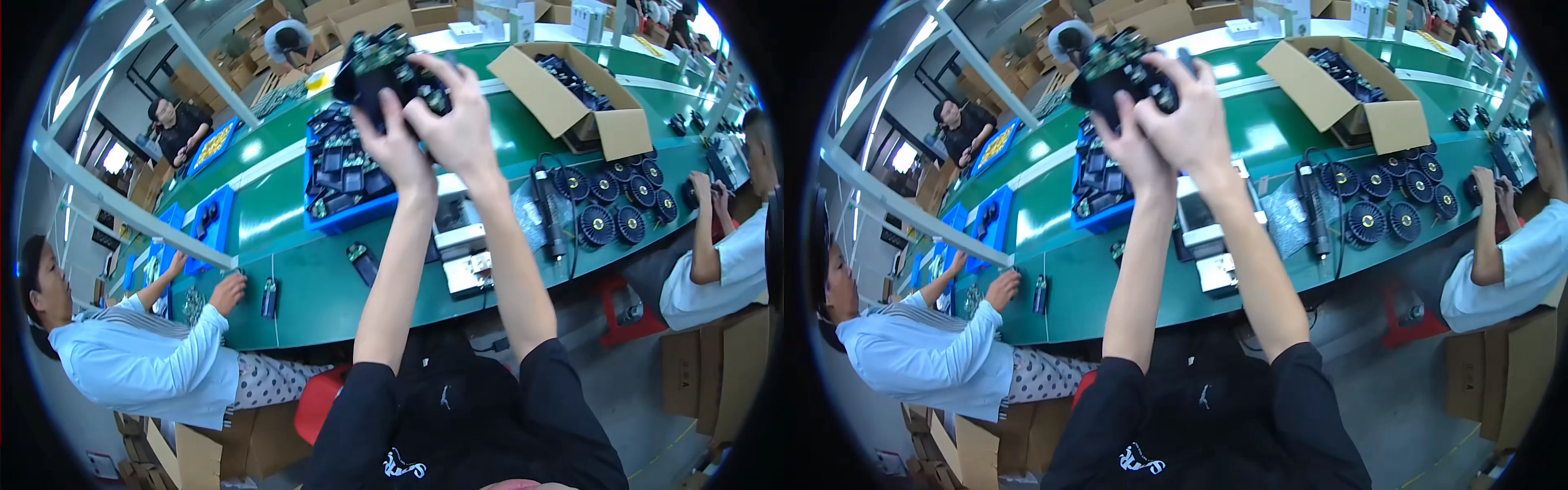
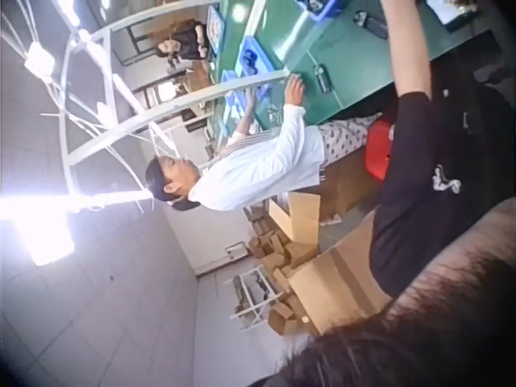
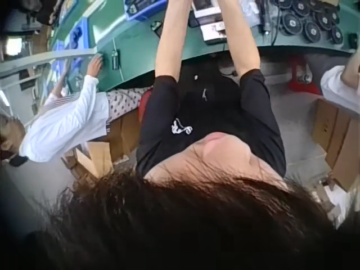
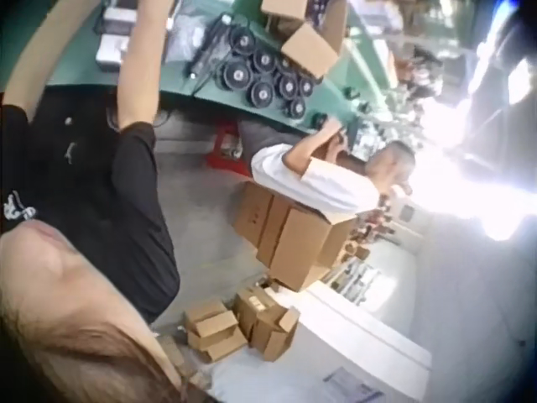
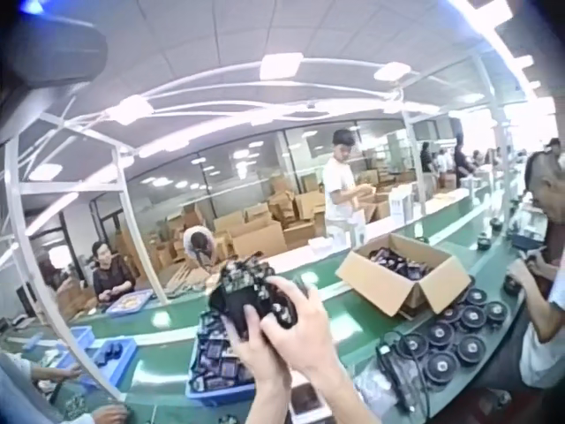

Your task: The person assembles electronic components by securing them into casings with screws using a power screwdriver.

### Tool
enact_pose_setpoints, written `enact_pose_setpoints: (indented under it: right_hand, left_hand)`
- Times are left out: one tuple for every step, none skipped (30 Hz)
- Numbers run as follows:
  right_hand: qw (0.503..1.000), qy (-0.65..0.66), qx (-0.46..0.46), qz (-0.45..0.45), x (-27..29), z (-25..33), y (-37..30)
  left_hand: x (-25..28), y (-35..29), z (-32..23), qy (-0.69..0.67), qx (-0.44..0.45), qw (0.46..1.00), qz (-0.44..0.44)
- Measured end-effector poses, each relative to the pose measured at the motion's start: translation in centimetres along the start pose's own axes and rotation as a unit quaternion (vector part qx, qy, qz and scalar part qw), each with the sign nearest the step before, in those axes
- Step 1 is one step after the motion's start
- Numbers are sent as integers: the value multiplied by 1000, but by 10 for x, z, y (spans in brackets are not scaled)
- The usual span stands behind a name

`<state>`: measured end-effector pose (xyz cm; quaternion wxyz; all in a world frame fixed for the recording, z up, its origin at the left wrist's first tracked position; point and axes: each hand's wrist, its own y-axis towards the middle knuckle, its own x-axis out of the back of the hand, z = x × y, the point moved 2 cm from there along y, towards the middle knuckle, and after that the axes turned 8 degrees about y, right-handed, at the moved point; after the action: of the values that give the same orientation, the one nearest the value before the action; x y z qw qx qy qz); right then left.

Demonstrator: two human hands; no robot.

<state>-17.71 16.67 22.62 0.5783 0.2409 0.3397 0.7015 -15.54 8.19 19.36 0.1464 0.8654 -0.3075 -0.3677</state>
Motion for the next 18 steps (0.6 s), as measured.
enact_pose_setpoints:
  right_hand:
    - [999, -44, 14, -23, 20, -10, 20]
    - [995, -84, 27, -45, 39, -18, 37]
    - [994, -89, 33, -50, 59, -26, 53]
    - [989, -125, 35, -74, 90, -41, 66]
    - [982, -153, 40, -99, 115, -56, 79]
    - [979, -163, 55, -112, 140, -74, 92]
    - [978, -165, -1, -128, 163, -93, 99]
    - [974, -167, -56, -145, 183, -114, 107]
    - [967, -188, -50, -163, 207, -132, 112]
    - [968, -188, -60, -158, 225, -151, 117]
    - [971, -179, -64, -146, 231, -169, 127]
    - [968, -192, -53, -153, 248, -182, 136]
    - [963, -199, -84, -163, 263, -198, 143]
    - [954, -211, -121, -177, 285, -212, 141]
    - [945, -218, -152, -190, 301, -222, 147]
    - [944, -226, -146, -192, 314, -231, 150]
    - [941, -236, -149, -193, 324, -241, 152]
    - [937, -243, -165, -189, 333, -256, 145]
  left_hand:
    - [-29, 5, 14, -16, 1, 1000, 27]
    - [-54, 8, 24, -22, 1, 999, 32]
    - [-82, 9, 35, -33, 13, 998, 60]
    - [-116, 2, 50, -52, 29, 994, 90]
    - [-142, -4, 67, -64, 27, 993, 100]
    - [-166, -7, 94, -40, 49, 991, 116]
    - [-186, -9, 118, -12, 72, 988, 133]
    - [-209, -9, 143, -27, 72, 986, 148]
    - [-235, -18, 177, -41, 96, 984, 148]
    - [-252, -24, 208, -47, 117, 982, 141]
    - [-260, -18, 229, -57, 115, 981, 147]
    - [-276, -20, 247, -33, 128, 980, 149]
    - [-290, -21, 266, -5, 141, 979, 148]
    - [-303, -33, 284, 23, 163, 975, 150]
    - [-316, -39, 298, 10, 167, 973, 156]
    - [-323, -49, 312, 0, 180, 971, 158]
    - [-329, -54, 323, -9, 191, 969, 154]
    - [-329, -61, 333, -7, 206, 968, 146]
